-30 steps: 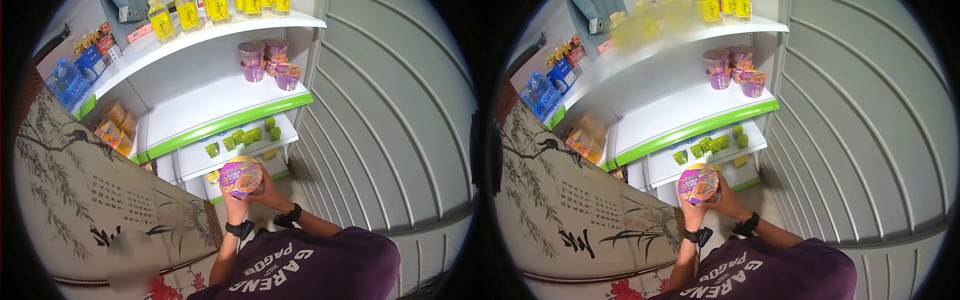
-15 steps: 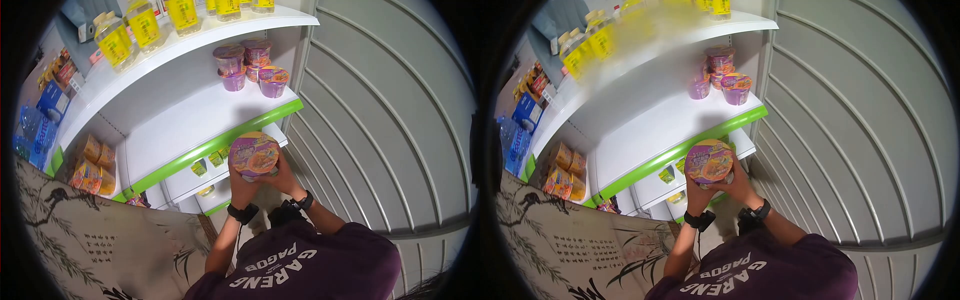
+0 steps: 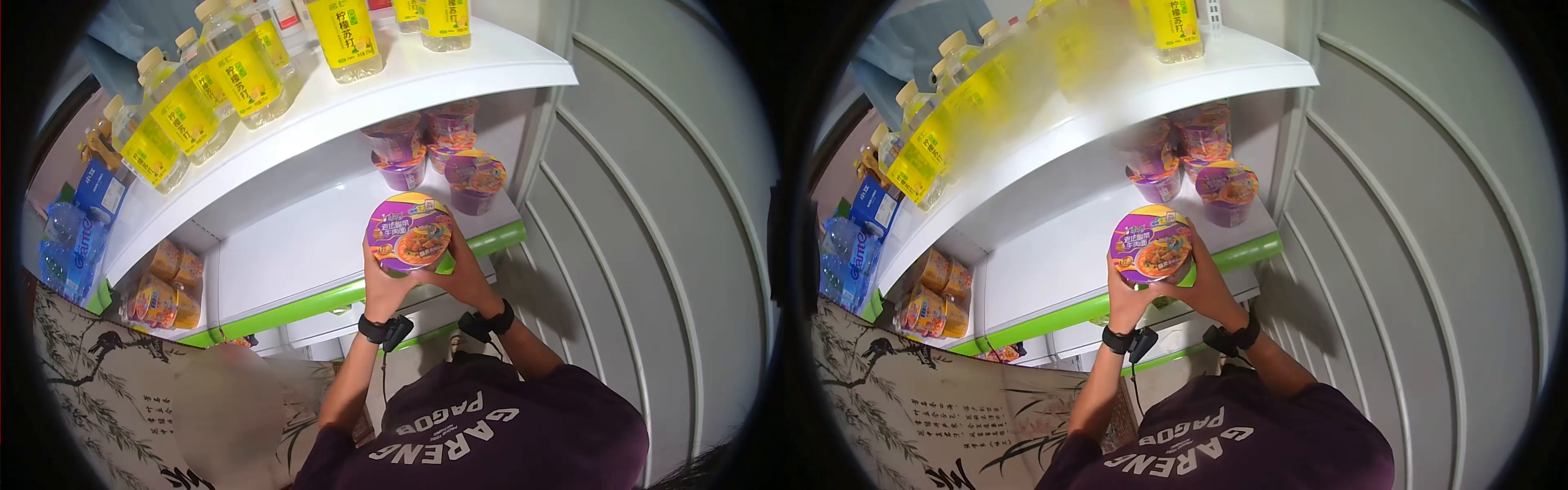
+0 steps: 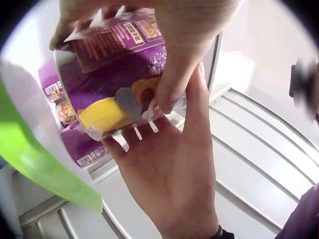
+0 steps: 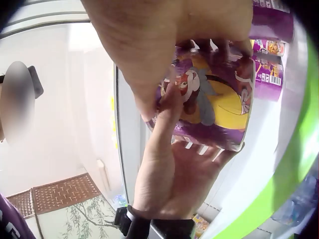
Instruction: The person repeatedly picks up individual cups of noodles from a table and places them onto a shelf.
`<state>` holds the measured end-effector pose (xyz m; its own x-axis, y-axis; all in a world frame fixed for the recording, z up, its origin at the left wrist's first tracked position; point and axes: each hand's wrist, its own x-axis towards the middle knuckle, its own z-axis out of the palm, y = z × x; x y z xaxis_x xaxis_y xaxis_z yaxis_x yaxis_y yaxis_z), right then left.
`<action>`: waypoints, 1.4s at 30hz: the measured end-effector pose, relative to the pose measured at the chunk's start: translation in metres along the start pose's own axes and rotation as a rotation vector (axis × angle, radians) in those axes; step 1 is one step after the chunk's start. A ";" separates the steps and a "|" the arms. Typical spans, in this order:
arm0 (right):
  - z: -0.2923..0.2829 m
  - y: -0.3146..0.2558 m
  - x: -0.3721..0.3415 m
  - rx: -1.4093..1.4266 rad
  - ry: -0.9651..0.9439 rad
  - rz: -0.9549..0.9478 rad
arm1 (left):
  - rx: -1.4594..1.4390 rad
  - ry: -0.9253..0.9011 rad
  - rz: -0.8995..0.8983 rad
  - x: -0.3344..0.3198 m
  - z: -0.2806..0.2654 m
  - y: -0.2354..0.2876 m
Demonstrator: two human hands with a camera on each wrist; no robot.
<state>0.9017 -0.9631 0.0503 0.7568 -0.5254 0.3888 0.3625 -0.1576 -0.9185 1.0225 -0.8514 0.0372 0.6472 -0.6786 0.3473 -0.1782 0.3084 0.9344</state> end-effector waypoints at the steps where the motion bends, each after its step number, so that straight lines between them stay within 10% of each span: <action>1: -0.004 0.005 0.007 0.014 -0.013 -0.005 | -0.058 -0.003 -0.027 0.007 -0.002 -0.007; 23: -0.016 0.040 0.063 -0.307 -0.189 -0.007 | 0.189 0.242 -0.092 0.120 -0.070 -0.069; 42: -0.111 0.009 0.072 -0.480 0.348 -0.175 | -0.004 -0.081 0.177 0.150 0.122 -0.030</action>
<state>0.8987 -1.0947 0.0623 0.4573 -0.6865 0.5653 0.1189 -0.5828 -0.8039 1.0344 -1.0439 0.0705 0.5443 -0.6649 0.5115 -0.2805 0.4304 0.8580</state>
